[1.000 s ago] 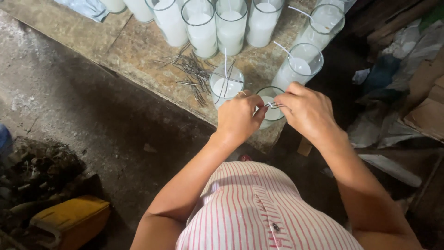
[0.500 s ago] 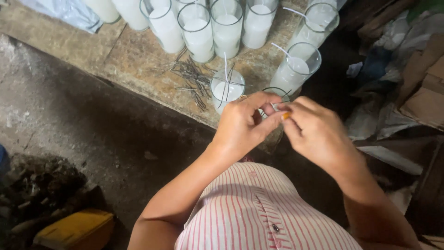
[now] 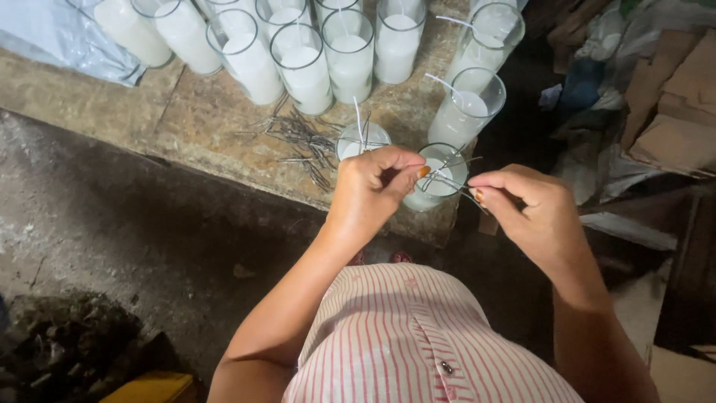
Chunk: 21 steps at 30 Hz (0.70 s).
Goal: Centering and securing wicks in glass jars filled with liquid wax using metal wick holders.
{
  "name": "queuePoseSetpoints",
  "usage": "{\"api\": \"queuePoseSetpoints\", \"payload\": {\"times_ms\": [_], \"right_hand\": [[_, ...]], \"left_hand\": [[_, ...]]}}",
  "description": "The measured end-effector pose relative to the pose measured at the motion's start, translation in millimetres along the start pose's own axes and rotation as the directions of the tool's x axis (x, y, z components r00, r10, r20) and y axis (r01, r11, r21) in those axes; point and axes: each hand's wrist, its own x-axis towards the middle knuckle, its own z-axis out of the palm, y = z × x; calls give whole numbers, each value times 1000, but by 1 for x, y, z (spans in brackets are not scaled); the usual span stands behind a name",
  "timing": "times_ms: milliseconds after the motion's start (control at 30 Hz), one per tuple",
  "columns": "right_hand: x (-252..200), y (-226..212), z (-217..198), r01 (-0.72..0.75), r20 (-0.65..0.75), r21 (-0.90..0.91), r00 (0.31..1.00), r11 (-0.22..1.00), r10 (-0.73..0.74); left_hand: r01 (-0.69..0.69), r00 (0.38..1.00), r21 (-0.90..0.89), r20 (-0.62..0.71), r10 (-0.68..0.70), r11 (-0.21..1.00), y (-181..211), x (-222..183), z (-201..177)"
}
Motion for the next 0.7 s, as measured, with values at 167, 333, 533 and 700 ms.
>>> {"api": "queuePoseSetpoints", "payload": {"times_ms": [167, 333, 533, 700], "right_hand": [[-1, 5, 10, 109, -60, -117, 991, 987, -117], [-2, 11, 15, 167, -72, -190, 980, 967, -183], [-2, 19, 21, 185, -84, -224, 974, 957, -208], [-4, 26, 22, 122, -109, -160, 984, 980, -140]], "left_hand": [[-111, 994, 51, 11, 111, 992, -15, 5, 1], [-156, 988, 94, 9, 156, 983, -27, 8, 4], [-155, 988, 116, 29, 153, 981, -34, 9, 5], [-387, 915, 302, 6, 404, 871, -12, 10, 2]]}}
